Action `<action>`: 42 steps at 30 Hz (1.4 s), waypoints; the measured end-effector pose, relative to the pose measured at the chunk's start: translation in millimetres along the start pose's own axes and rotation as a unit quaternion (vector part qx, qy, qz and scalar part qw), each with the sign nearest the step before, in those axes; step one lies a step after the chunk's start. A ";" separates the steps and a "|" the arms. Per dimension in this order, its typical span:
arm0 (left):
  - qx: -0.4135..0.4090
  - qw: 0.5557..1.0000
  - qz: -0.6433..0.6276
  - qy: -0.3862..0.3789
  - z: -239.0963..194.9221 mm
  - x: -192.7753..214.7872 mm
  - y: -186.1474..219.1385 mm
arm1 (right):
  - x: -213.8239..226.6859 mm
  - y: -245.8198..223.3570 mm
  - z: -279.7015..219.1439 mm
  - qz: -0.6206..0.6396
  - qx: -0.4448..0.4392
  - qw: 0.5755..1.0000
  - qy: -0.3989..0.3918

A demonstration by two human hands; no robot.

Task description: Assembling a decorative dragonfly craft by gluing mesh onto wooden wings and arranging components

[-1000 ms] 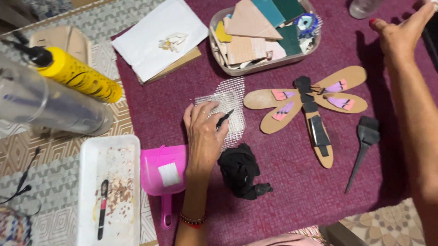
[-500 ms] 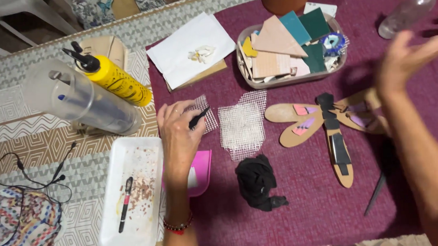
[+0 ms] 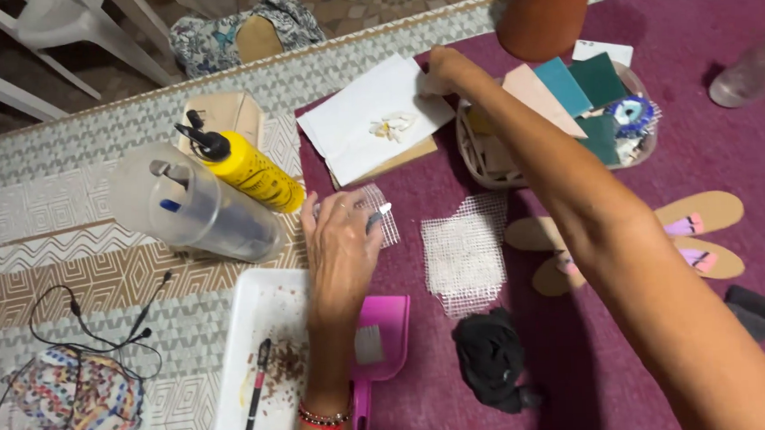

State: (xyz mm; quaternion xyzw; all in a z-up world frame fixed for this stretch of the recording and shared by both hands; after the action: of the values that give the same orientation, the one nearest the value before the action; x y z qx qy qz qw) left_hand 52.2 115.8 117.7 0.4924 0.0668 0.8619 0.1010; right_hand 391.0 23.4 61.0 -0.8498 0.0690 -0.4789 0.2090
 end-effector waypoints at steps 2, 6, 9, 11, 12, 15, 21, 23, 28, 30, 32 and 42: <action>0.011 1.000 0.008 -0.015 14.1 5.4 -11.6 | 6.9 -4.6 -18.4 0.057 -0.029 0.998 -0.023; 0.010 0.999 0.037 -0.005 41.1 3.6 -27.9 | 21.7 3.1 -36.2 0.166 -0.059 0.984 -0.016; 0.006 0.999 0.038 0.011 57.4 -6.9 -39.0 | 15.4 72.7 89.6 -0.017 -0.054 0.995 0.079; 0.006 0.999 0.036 0.019 60.8 -21.7 -51.0 | 24.1 94.5 94.3 -0.053 -0.009 0.994 0.097; 0.007 0.999 0.037 0.032 63.3 -27.4 -57.9 | 30.3 100.2 97.4 -0.089 0.041 0.988 0.118; 0.035 0.998 0.044 0.000 65.5 -53.2 -72.5 | 30.3 122.5 112.4 -0.113 0.041 0.985 0.127; 0.044 0.998 0.034 0.037 62.5 -108.0 -81.4 | 27.2 145.1 140.2 -0.140 0.081 0.964 0.211; 0.043 0.997 0.047 0.042 66.9 -112.6 -84.3 | 35.7 131.8 123.6 -0.139 0.067 0.965 0.212; 0.097 0.994 0.043 -0.032 54.7 -124.5 -84.2 | 27.8 103.4 68.1 -0.228 0.117 0.921 0.295; 0.122 0.992 0.023 0.012 47.1 -135.7 -89.3 | 23.2 96.6 56.5 -0.197 0.178 0.919 0.293; 0.144 0.989 0.019 0.006 45.1 -140.5 -89.5 | 24.0 85.7 13.4 -0.207 0.214 0.909 0.293; 0.176 0.983 0.048 -0.034 52.4 -139.8 -84.8 | 89.2 180.4 -183.5 -0.057 0.370 0.841 0.391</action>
State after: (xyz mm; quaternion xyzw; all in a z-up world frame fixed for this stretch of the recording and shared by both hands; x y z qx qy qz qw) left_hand 175.8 165.4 9.3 0.5343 0.1898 0.8233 -0.0266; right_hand 298.7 -220.9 138.3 -0.4543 -0.0861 -0.7722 0.4358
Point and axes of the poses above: each hand's wrist, its own z-axis towards the middle knuckle, its own x-axis out of the back of the hand, y = z × x, the point moved 3 cm from there along z, towards the middle knuckle, and after that the axes turned 1 degree about -x, right-handed, at the moved point
